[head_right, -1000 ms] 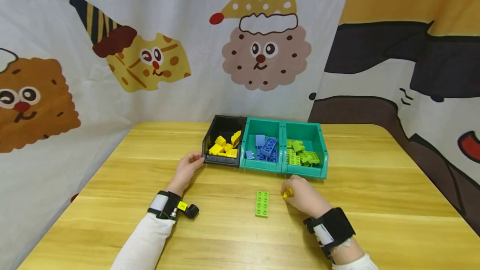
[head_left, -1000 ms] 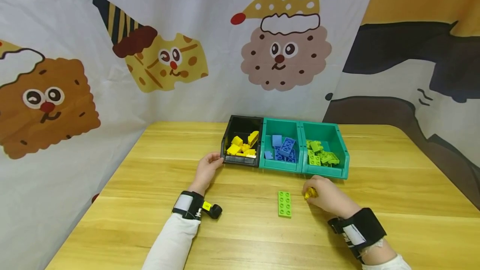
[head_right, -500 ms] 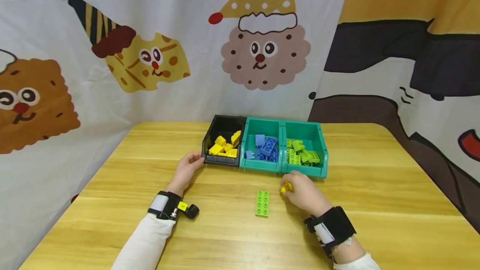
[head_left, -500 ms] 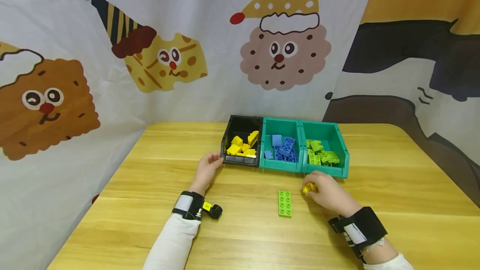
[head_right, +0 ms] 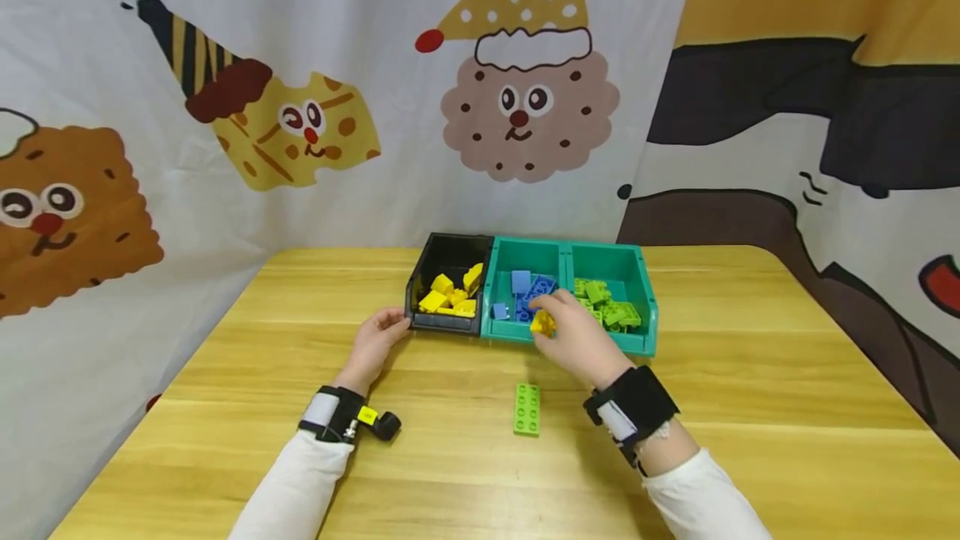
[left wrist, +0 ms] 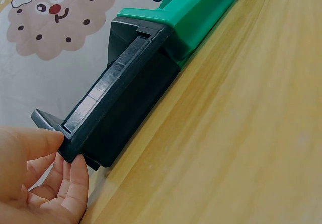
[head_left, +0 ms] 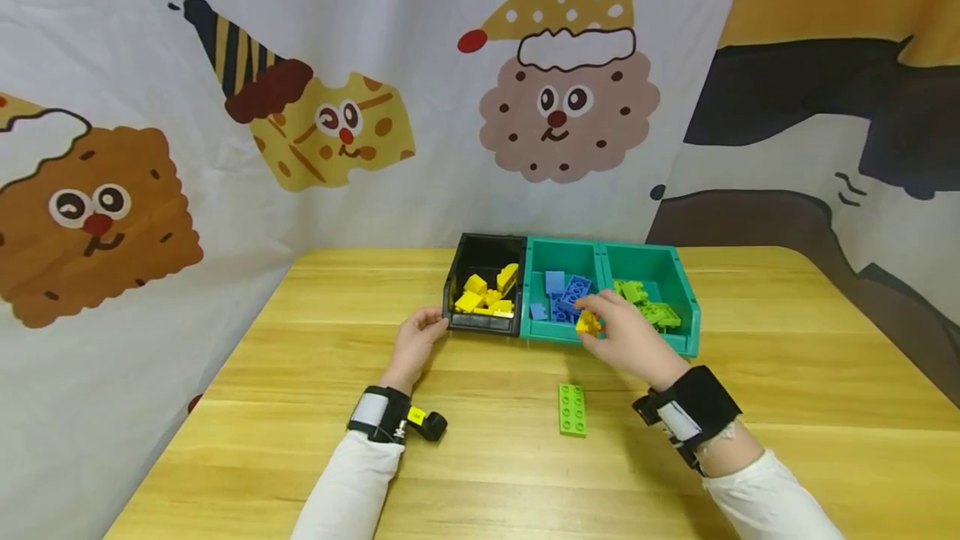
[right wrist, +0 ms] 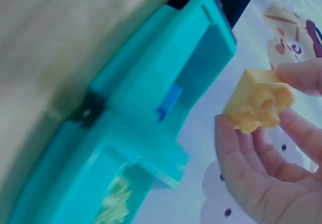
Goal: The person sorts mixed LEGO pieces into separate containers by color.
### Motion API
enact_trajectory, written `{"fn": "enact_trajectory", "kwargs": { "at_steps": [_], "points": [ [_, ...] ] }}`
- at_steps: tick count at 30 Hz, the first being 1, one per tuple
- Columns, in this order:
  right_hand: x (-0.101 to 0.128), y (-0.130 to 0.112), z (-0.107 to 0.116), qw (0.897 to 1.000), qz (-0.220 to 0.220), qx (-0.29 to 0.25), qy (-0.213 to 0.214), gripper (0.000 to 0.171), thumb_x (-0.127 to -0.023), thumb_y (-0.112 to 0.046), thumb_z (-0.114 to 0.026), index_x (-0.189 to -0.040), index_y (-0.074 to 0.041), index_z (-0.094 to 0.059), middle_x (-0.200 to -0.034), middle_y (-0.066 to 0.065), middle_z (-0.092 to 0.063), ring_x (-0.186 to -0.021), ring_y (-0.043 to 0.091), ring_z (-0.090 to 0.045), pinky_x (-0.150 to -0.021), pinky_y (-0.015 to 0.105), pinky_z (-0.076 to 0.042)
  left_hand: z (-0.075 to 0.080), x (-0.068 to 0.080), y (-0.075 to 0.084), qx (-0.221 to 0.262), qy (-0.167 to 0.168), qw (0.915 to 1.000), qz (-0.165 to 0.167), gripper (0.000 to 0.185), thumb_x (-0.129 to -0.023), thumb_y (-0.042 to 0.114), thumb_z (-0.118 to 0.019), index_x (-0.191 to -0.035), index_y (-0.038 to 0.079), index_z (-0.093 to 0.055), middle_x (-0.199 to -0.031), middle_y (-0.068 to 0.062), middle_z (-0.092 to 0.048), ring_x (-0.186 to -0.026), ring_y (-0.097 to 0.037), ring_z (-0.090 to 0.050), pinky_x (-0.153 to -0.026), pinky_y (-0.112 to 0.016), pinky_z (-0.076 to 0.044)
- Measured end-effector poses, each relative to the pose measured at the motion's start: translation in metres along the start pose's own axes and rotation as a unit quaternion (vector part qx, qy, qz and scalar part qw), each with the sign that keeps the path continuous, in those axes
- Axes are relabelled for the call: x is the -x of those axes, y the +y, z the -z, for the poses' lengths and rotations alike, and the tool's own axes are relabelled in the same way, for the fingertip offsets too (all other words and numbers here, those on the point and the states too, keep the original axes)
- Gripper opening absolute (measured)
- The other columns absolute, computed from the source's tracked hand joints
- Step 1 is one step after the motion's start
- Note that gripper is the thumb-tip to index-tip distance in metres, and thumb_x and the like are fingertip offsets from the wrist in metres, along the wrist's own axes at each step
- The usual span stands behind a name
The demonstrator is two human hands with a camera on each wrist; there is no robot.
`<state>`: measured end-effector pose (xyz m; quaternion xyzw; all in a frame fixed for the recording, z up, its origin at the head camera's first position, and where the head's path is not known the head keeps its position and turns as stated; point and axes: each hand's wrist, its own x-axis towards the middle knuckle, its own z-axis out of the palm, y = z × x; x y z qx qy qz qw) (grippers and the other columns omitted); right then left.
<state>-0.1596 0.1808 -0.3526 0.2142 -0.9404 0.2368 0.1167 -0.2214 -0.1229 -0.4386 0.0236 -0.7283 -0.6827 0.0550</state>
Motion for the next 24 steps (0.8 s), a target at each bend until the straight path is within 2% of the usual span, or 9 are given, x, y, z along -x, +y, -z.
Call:
{"fn": "enact_trajectory", "kwargs": {
  "at_steps": [4, 8, 17, 24],
  "points": [
    [-0.024, -0.011, -0.002, 1.000, 0.021, -0.002, 0.008, 0.035, -0.079, -0.008, -0.071, -0.111, 0.002, -0.064, -0.101, 0.014, -0.056, -0.076, 0.020, -0.048, -0.067, 0.031, -0.047, 0.000, -0.001, 0.000, -0.002, 0.002, 1.0000, -0.003, 0.023, -0.090, 0.003, -0.060, -0.111, -0.007, -0.061, -0.096, -0.008, -0.059, -0.086, -0.010, -0.054, -0.080, -0.024, -0.050],
    [-0.044, -0.021, -0.010, 1.000, 0.023, -0.006, 0.008, 0.035, -0.080, -0.011, -0.071, -0.112, 0.001, -0.065, -0.105, 0.013, -0.055, -0.076, 0.020, -0.049, -0.069, 0.032, -0.047, 0.001, -0.001, -0.001, -0.005, 0.001, 1.0000, -0.005, 0.022, -0.089, 0.003, -0.060, -0.109, -0.007, -0.061, -0.095, -0.008, -0.059, -0.086, -0.011, -0.053, -0.079, -0.025, -0.051],
    [-0.068, -0.042, -0.027, 1.000, 0.009, -0.012, 0.004, 0.031, -0.084, -0.015, -0.070, -0.113, -0.004, -0.064, -0.107, 0.011, -0.056, -0.085, 0.024, -0.055, -0.075, 0.034, -0.050, 0.001, -0.001, -0.002, -0.007, -0.004, 1.0000, 0.005, 0.026, -0.091, 0.007, -0.060, -0.114, -0.006, -0.060, -0.100, -0.009, -0.059, -0.090, -0.013, -0.053, -0.082, -0.025, -0.049],
    [-0.078, -0.048, -0.041, 1.000, 0.007, -0.001, -0.009, 0.029, -0.084, -0.011, -0.069, -0.112, -0.004, -0.065, -0.110, 0.011, -0.057, -0.087, 0.024, -0.054, -0.081, 0.035, -0.051, 0.001, 0.013, 0.022, -0.019, -0.010, 0.9997, 0.007, 0.024, -0.091, 0.002, -0.058, -0.112, -0.010, -0.059, -0.098, -0.011, -0.059, -0.087, -0.012, -0.052, -0.085, -0.030, -0.049]
  ]
}}
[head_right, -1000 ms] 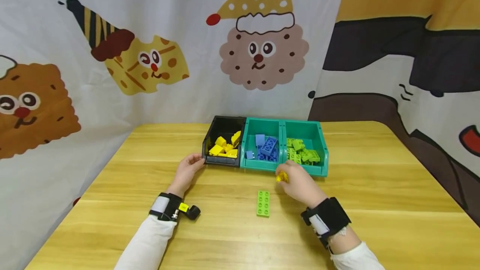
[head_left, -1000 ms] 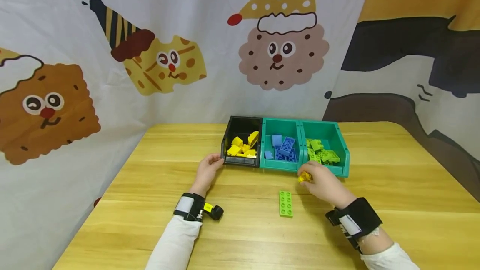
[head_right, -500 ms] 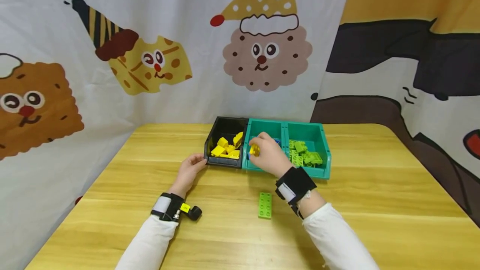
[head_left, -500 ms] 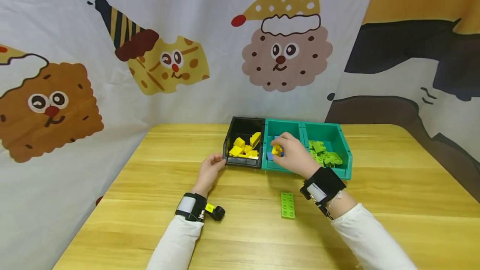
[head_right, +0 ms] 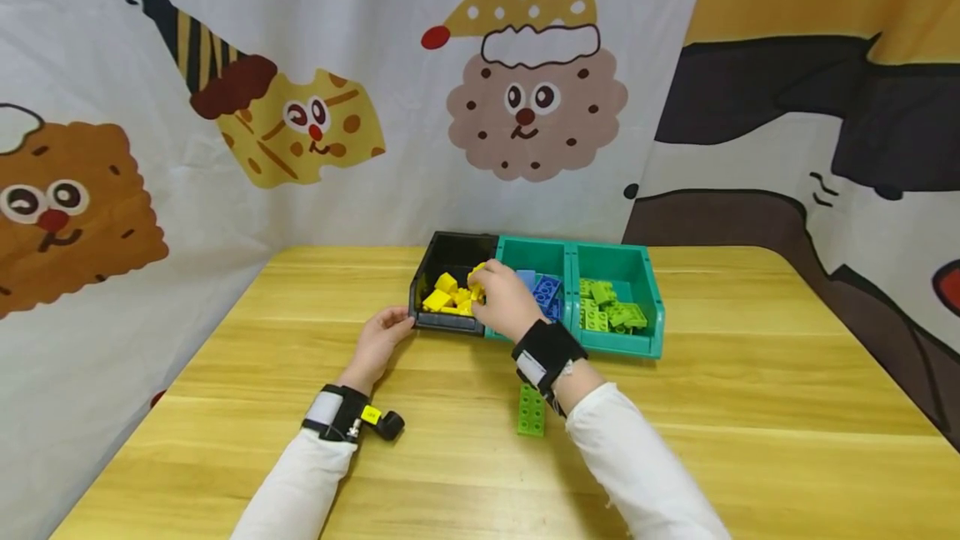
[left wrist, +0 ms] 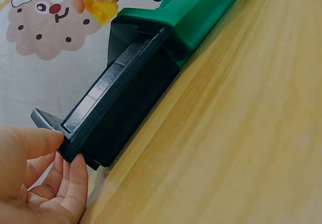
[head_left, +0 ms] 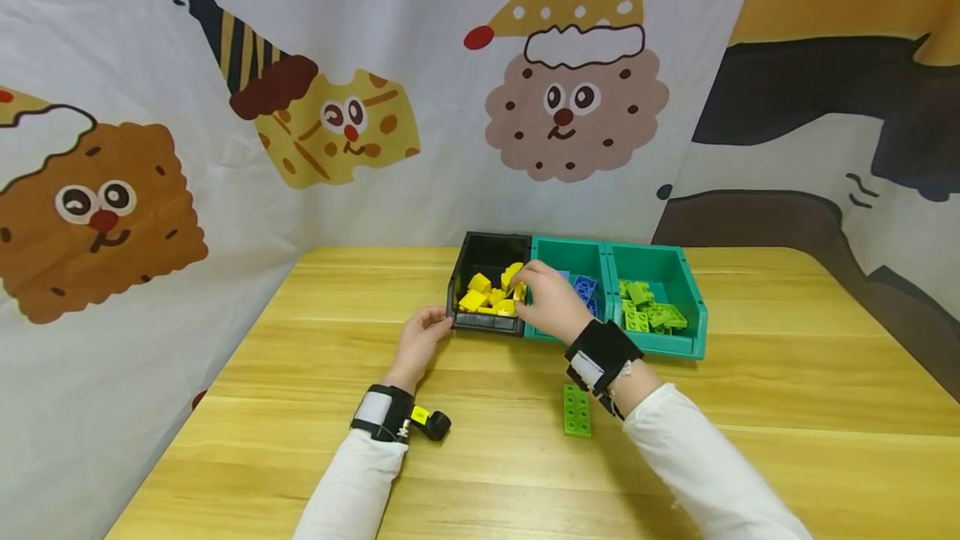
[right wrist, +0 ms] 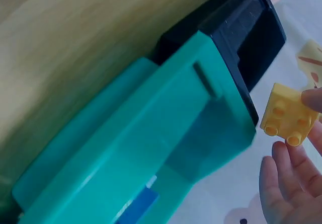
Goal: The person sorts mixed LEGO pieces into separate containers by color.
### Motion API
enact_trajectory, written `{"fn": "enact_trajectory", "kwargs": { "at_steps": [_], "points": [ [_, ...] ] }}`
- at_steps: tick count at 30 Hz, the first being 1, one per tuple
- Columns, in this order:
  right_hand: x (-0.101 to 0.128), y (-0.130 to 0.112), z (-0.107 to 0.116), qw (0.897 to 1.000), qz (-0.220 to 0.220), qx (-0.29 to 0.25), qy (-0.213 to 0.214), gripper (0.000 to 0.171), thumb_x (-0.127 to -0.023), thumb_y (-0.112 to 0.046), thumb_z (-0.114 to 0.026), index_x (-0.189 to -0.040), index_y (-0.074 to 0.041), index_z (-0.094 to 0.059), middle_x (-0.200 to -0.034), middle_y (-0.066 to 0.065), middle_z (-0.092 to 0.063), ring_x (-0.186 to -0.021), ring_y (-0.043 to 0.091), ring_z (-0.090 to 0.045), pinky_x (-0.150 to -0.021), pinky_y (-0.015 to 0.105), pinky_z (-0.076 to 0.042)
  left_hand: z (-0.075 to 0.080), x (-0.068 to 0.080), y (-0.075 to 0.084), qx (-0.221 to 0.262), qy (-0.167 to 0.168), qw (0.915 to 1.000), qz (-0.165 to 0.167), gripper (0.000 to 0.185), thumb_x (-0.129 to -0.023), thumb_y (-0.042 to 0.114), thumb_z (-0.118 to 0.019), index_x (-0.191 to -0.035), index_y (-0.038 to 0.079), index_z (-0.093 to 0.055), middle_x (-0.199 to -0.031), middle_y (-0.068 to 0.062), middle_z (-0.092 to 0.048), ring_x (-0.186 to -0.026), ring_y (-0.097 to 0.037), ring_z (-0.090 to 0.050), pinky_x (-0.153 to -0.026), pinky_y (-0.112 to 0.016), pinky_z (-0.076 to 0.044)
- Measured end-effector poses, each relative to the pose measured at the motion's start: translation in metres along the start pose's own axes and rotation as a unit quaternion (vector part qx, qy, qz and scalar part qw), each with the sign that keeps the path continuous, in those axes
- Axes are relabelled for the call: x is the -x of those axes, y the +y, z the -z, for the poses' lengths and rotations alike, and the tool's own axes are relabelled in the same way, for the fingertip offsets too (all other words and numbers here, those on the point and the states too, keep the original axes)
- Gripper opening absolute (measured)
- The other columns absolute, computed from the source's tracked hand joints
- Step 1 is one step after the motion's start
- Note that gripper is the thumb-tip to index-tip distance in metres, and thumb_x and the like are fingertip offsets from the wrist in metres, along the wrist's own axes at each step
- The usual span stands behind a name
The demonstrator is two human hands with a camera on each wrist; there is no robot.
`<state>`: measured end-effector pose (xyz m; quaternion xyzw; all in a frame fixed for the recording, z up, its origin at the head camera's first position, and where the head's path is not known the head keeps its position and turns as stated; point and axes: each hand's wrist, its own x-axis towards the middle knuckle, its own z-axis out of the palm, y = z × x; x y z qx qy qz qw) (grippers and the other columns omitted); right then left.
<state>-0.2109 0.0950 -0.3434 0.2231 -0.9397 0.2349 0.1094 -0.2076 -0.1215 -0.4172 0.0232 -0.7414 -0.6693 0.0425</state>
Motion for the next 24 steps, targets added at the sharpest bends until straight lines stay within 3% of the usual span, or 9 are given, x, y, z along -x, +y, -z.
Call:
{"fn": "enact_trajectory", "kwargs": {
  "at_steps": [7, 14, 24],
  "points": [
    [-0.007, -0.003, -0.010, 0.999, 0.028, 0.019, 0.007, 0.028, -0.081, -0.007, -0.070, -0.108, -0.002, -0.067, -0.108, 0.012, -0.059, -0.086, 0.024, -0.057, -0.081, 0.035, -0.053, -0.001, -0.017, -0.025, 0.011, 0.003, 0.9999, -0.004, 0.024, -0.091, 0.006, -0.061, -0.112, -0.007, -0.061, -0.098, -0.008, -0.060, -0.086, -0.010, -0.053, -0.082, -0.026, -0.050],
    [-0.011, -0.003, -0.018, 0.998, 0.029, 0.064, -0.008, 0.028, -0.080, -0.002, -0.070, -0.108, -0.002, -0.068, -0.108, 0.012, -0.060, -0.091, 0.024, -0.058, -0.085, 0.034, -0.053, -0.002, -0.017, -0.025, 0.008, 0.009, 0.9999, -0.007, 0.024, -0.090, 0.006, -0.060, -0.111, -0.006, -0.061, -0.099, -0.010, -0.060, -0.087, -0.011, -0.053, -0.082, -0.025, -0.050],
    [-0.017, -0.003, -0.026, 0.985, 0.063, 0.158, -0.027, 0.022, -0.083, 0.002, -0.065, -0.103, -0.003, -0.072, -0.100, 0.012, -0.065, -0.095, 0.027, -0.060, -0.090, 0.038, -0.050, -0.002, -0.015, -0.024, 0.005, 0.010, 0.9998, -0.014, 0.023, -0.090, 0.005, -0.060, -0.111, -0.006, -0.061, -0.098, -0.009, -0.060, -0.088, -0.012, -0.053, -0.081, -0.026, -0.050]
  ]
}}
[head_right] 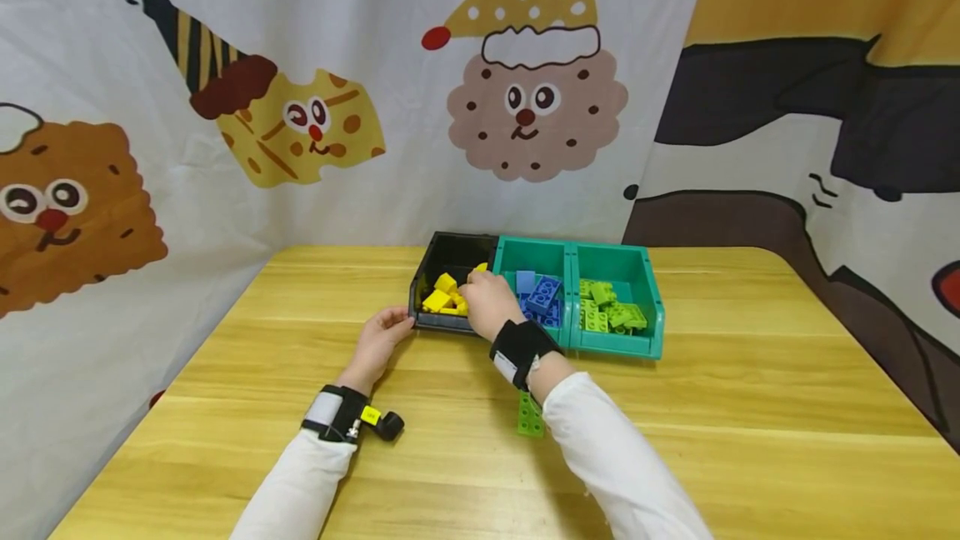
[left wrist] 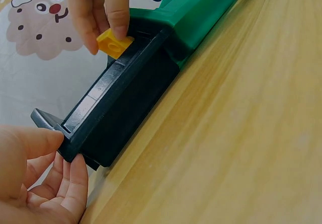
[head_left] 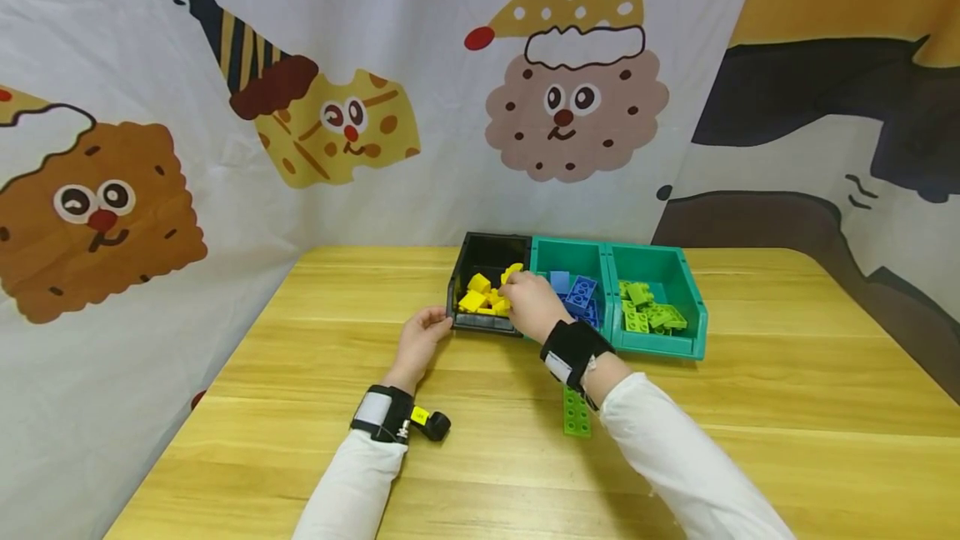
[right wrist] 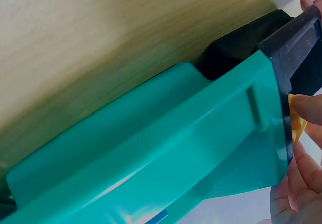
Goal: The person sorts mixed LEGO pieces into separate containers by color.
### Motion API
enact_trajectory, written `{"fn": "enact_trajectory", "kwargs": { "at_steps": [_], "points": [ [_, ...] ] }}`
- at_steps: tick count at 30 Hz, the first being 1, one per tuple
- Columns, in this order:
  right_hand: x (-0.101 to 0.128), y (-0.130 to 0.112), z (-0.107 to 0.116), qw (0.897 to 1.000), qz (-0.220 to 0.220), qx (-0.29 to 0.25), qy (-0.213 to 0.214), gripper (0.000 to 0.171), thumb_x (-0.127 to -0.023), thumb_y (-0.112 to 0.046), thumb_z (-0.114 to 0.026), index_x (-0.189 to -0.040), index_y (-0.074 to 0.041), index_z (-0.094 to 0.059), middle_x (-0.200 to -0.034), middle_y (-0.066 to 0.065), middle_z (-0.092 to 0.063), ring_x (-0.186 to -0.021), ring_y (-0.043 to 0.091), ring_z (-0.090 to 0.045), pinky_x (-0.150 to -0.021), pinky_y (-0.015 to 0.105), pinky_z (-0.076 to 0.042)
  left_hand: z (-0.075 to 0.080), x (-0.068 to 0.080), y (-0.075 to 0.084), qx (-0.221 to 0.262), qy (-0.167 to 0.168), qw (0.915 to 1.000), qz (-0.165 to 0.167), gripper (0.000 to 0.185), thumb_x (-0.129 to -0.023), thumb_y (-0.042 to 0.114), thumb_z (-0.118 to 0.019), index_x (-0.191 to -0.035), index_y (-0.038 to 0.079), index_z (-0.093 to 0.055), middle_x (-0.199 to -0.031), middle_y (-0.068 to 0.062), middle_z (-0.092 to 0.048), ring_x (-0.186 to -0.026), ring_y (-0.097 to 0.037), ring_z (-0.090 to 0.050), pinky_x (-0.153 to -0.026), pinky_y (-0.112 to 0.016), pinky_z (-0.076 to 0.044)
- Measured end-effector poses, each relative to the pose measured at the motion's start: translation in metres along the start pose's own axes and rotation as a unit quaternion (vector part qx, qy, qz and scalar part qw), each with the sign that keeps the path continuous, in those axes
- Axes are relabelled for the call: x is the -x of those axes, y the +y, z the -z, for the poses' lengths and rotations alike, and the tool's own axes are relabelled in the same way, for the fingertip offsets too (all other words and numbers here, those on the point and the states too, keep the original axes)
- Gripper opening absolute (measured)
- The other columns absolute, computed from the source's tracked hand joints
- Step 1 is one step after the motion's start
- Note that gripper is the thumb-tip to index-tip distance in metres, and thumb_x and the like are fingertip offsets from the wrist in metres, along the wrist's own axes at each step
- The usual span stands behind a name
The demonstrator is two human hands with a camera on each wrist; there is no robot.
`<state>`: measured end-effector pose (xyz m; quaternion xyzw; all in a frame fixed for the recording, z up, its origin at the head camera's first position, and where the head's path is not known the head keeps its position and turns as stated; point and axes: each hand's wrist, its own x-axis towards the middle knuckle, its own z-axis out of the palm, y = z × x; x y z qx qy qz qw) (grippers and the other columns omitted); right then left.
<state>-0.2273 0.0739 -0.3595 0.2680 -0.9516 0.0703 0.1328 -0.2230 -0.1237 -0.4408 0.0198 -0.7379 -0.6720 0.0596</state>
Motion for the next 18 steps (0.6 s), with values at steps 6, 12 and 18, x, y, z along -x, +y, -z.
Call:
{"fn": "enact_trajectory", "kwargs": {
  "at_steps": [6, 12, 18],
  "points": [
    [-0.0011, -0.0007, -0.0013, 1.000, 0.002, 0.022, -0.016, 0.029, -0.085, -0.002, -0.066, -0.113, -0.004, -0.067, -0.105, 0.012, -0.068, -0.097, 0.029, -0.060, -0.089, 0.041, -0.049, -0.0004, 0.0009, 0.0003, -0.002, 0.002, 1.0000, 0.000, 0.023, -0.090, 0.005, -0.060, -0.110, -0.006, -0.061, -0.098, -0.010, -0.060, -0.088, -0.012, -0.054, -0.082, -0.027, -0.051],
    [0.0000, -0.0016, -0.0044, 0.999, -0.009, 0.026, -0.029, 0.018, -0.085, -0.011, -0.069, -0.103, -0.007, -0.069, -0.098, 0.007, -0.071, -0.096, 0.027, -0.059, -0.087, 0.040, -0.045, -0.0005, 0.0001, 0.0001, -0.004, 0.001, 1.0000, 0.008, 0.024, -0.091, 0.006, -0.061, -0.112, -0.005, -0.061, -0.100, -0.011, -0.060, -0.091, -0.014, -0.054, -0.084, -0.028, -0.050],
    [0.0026, -0.0032, -0.0051, 0.999, 0.001, 0.033, -0.038, 0.008, -0.089, -0.016, -0.066, -0.091, -0.012, -0.071, -0.096, 0.004, -0.071, -0.100, 0.026, -0.055, -0.090, 0.042, -0.039, 0.0003, 0.0004, 0.0007, -0.007, -0.003, 0.9999, 0.008, 0.025, -0.091, 0.008, -0.060, -0.113, -0.006, -0.060, -0.102, -0.012, -0.060, -0.092, -0.016, -0.054, -0.086, -0.031, -0.050]
  ]
}}
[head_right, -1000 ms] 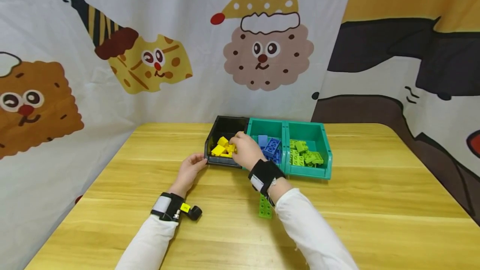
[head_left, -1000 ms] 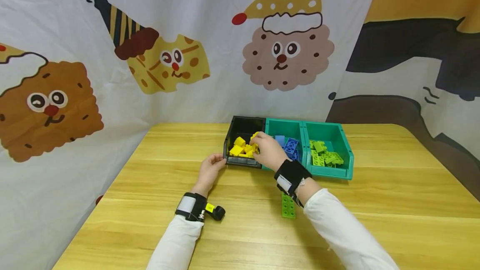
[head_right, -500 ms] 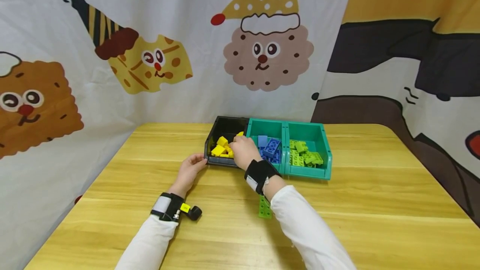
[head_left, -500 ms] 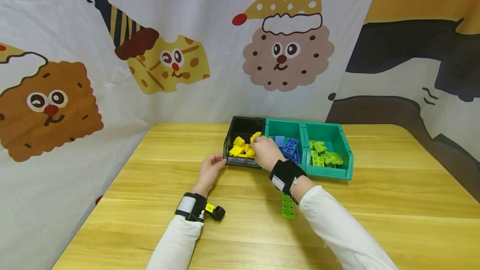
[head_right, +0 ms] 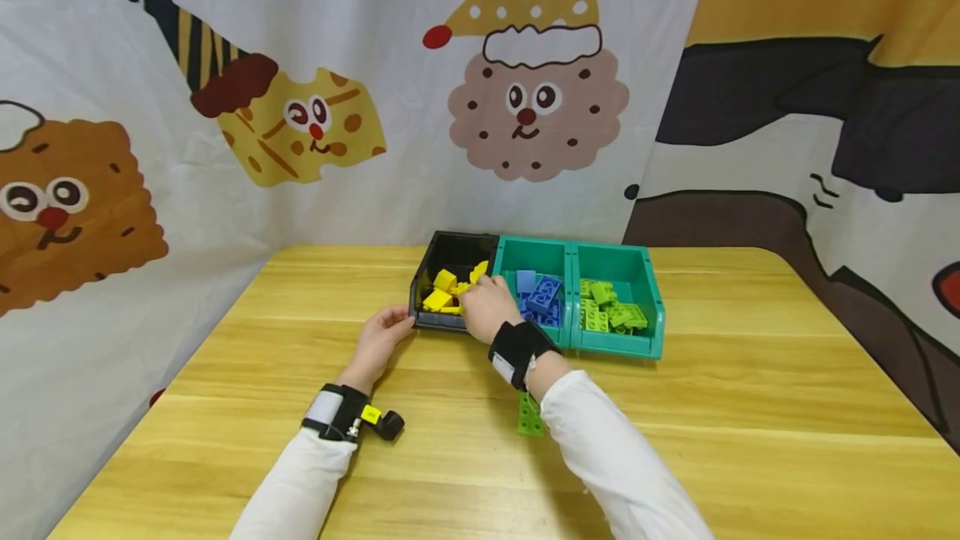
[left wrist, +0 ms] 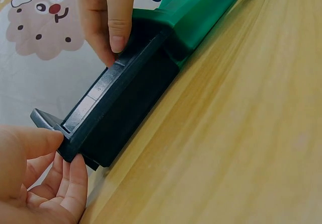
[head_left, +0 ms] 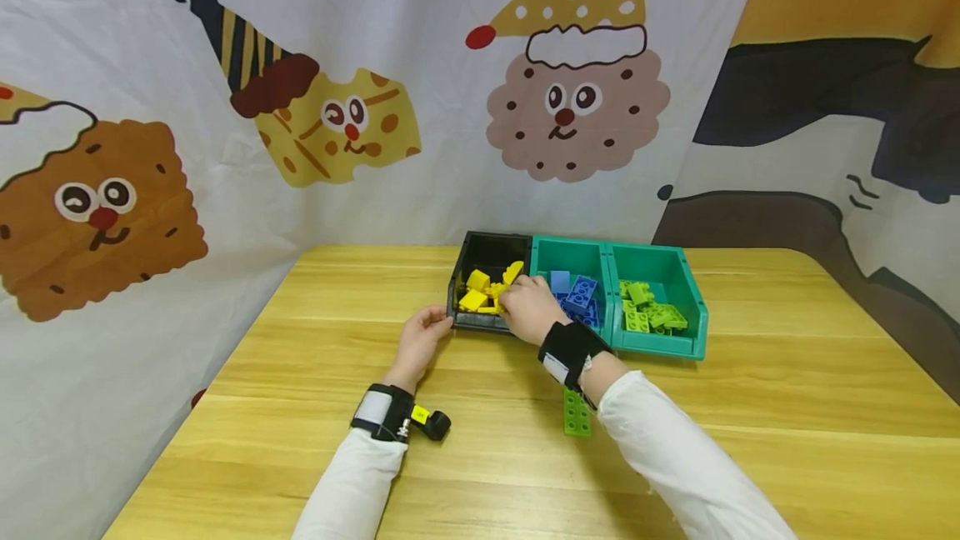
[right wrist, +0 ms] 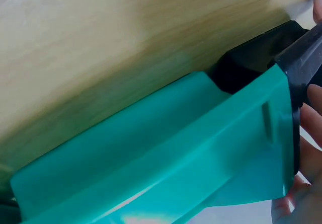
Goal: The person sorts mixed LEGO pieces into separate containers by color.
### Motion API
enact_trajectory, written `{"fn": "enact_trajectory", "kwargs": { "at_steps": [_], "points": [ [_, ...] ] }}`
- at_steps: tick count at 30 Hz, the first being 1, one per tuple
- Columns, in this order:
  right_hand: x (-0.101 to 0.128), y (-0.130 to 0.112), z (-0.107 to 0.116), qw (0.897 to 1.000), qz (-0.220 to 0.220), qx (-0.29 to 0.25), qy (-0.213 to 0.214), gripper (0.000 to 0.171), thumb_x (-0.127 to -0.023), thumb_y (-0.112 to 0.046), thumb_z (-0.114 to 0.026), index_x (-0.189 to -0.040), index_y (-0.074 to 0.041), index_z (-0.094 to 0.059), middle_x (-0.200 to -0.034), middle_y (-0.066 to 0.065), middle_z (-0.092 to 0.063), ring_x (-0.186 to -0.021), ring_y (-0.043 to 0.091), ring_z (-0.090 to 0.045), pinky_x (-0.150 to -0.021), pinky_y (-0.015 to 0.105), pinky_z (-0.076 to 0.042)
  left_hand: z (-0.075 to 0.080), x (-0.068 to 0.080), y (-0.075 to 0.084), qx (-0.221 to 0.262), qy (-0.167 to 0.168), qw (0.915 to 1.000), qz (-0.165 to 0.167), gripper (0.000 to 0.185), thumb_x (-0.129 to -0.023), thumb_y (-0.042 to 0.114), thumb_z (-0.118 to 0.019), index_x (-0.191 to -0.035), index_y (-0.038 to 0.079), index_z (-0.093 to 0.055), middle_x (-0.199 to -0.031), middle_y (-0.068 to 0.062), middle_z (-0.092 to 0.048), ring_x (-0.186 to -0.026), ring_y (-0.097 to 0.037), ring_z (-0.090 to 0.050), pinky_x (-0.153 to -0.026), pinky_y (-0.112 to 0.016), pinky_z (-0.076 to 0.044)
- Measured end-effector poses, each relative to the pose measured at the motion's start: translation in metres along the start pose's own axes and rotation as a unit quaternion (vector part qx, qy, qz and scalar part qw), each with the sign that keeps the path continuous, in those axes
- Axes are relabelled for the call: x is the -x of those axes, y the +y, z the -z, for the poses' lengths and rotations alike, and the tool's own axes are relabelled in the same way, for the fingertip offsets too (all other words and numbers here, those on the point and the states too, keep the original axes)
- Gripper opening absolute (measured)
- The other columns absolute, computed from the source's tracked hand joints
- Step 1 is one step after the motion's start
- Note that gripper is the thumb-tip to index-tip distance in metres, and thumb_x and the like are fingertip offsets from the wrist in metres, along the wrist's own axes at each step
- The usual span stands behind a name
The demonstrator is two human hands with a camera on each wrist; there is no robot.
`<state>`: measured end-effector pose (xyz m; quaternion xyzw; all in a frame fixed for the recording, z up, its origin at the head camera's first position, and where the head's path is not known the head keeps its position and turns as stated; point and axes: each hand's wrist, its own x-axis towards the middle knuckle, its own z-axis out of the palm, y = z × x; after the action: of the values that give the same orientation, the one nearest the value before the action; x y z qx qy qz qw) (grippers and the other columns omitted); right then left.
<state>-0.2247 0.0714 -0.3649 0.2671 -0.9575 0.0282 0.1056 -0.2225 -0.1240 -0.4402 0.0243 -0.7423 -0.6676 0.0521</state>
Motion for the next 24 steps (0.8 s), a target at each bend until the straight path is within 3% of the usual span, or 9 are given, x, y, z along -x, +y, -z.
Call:
{"fn": "enact_trajectory", "kwargs": {
  "at_steps": [6, 9, 18, 24],
  "points": [
    [0.001, 0.000, 0.000, 0.998, 0.010, 0.004, -0.058, 0.022, -0.093, -0.015, -0.058, -0.112, -0.012, -0.069, -0.115, 0.008, -0.064, -0.115, 0.029, -0.046, -0.100, 0.047, -0.031, 0.000, 0.000, 0.000, 0.000, 0.004, 1.0000, 0.001, 0.024, -0.091, 0.006, -0.060, -0.112, -0.006, -0.061, -0.101, -0.012, -0.060, -0.092, -0.016, -0.054, -0.084, -0.028, -0.050],
    [0.003, 0.002, 0.003, 0.997, 0.010, -0.025, -0.068, 0.027, -0.094, -0.015, -0.057, -0.119, -0.012, -0.066, -0.122, 0.010, -0.061, -0.120, 0.031, -0.043, -0.103, 0.049, -0.029, -0.001, 0.000, 0.001, 0.000, 0.004, 1.0000, 0.002, 0.024, -0.091, 0.006, -0.060, -0.112, -0.005, -0.061, -0.101, -0.012, -0.060, -0.092, -0.016, -0.054, -0.084, -0.028, -0.050],
    [0.017, 0.012, 0.018, 0.994, -0.014, -0.113, -0.004, 0.026, -0.092, -0.020, -0.062, -0.116, -0.013, -0.067, -0.125, 0.009, -0.059, -0.122, 0.030, -0.042, -0.101, 0.053, -0.030, -0.001, 0.000, 0.002, 0.001, -0.001, 1.0000, -0.009, 0.023, -0.090, 0.005, -0.060, -0.110, -0.006, -0.061, -0.099, -0.011, -0.060, -0.089, -0.014, -0.054, -0.082, -0.027, -0.050],
    [0.029, 0.008, 0.029, 0.990, -0.005, -0.140, 0.010, 0.026, -0.091, -0.021, -0.063, -0.115, -0.012, -0.067, -0.126, 0.010, -0.058, -0.122, 0.031, -0.043, -0.101, 0.055, -0.031, 0.001, 0.005, 0.010, 0.003, -0.010, 0.9999, -0.003, 0.025, -0.091, 0.005, -0.060, -0.112, -0.008, -0.060, -0.100, -0.012, -0.059, -0.091, -0.016, -0.054, -0.084, -0.030, -0.050]
  ]
}}
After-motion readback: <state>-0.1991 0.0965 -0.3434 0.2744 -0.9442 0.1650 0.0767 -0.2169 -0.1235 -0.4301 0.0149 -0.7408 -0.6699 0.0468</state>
